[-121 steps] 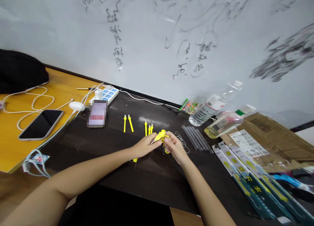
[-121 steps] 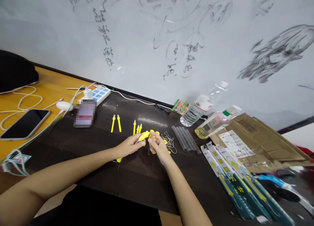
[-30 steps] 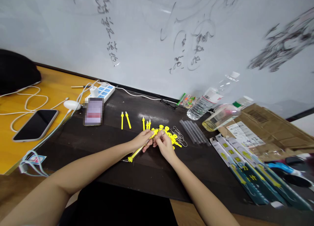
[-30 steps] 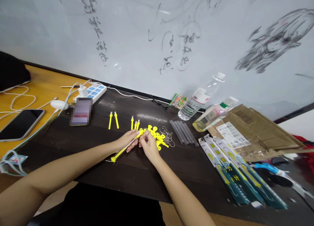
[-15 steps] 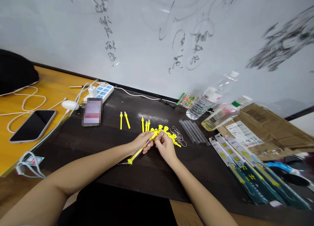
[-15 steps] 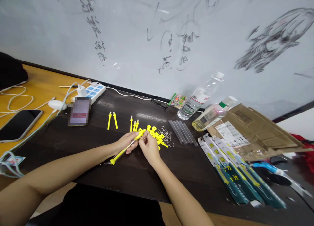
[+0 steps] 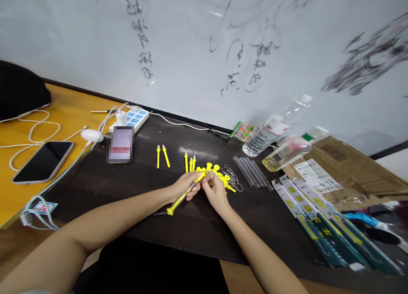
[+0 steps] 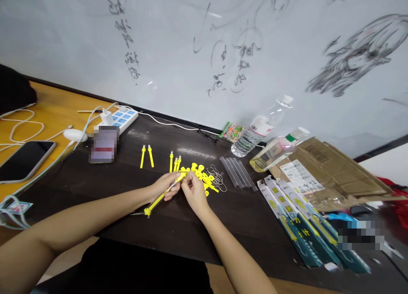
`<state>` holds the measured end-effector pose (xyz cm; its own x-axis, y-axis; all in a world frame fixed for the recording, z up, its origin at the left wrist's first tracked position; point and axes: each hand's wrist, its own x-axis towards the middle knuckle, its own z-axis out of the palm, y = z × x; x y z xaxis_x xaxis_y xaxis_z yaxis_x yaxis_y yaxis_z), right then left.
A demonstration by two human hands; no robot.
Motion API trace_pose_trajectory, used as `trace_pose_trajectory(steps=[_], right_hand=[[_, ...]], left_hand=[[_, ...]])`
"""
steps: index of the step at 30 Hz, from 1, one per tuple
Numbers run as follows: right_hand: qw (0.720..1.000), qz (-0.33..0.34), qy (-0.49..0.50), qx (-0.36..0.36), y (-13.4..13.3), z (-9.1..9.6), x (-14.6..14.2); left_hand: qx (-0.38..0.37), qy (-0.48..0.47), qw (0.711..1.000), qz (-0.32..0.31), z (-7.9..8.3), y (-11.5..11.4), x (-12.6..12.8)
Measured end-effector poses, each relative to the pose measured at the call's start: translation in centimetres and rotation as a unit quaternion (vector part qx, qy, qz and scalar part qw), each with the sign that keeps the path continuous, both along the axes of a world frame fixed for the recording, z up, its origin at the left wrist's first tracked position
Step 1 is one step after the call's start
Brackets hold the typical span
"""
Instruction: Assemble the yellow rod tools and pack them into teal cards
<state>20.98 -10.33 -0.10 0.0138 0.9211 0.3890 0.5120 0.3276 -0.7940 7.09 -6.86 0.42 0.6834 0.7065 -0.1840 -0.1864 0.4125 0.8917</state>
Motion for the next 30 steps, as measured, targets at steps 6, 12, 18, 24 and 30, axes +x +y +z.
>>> trace_pose_trajectory(steps=[6,12,18,24,30], right_hand=[[1.0,-0.003,-0.01,-0.013,0.0,-0.3,0.1],[0.999,0.009,0.005,-0.038,-0.1,-0.3,0.2],[0.998,0.024,0.008,-0.049,-0.5,-0.5,0.2],[0.999,0.023,0.0,-0.027,-0.7,0.3,0.2],[0.99,0.059,0.101,-0.073,-0.4,0.5,0.2]], left_hand=[[-0.05,-0.007,0.998,-0.035,-0.5,0.4,-0.2],[-0.054,-0.015,0.998,-0.037,-0.2,0.4,-0.3],[-0.011,-0.041,0.997,-0.059,0.1,0.8,-0.7],[-0.068,0.012,0.983,-0.169,0.5,1.5,-1.0],[-0.106,-0.006,0.969,-0.222,-0.1,1.9,-1.1]])
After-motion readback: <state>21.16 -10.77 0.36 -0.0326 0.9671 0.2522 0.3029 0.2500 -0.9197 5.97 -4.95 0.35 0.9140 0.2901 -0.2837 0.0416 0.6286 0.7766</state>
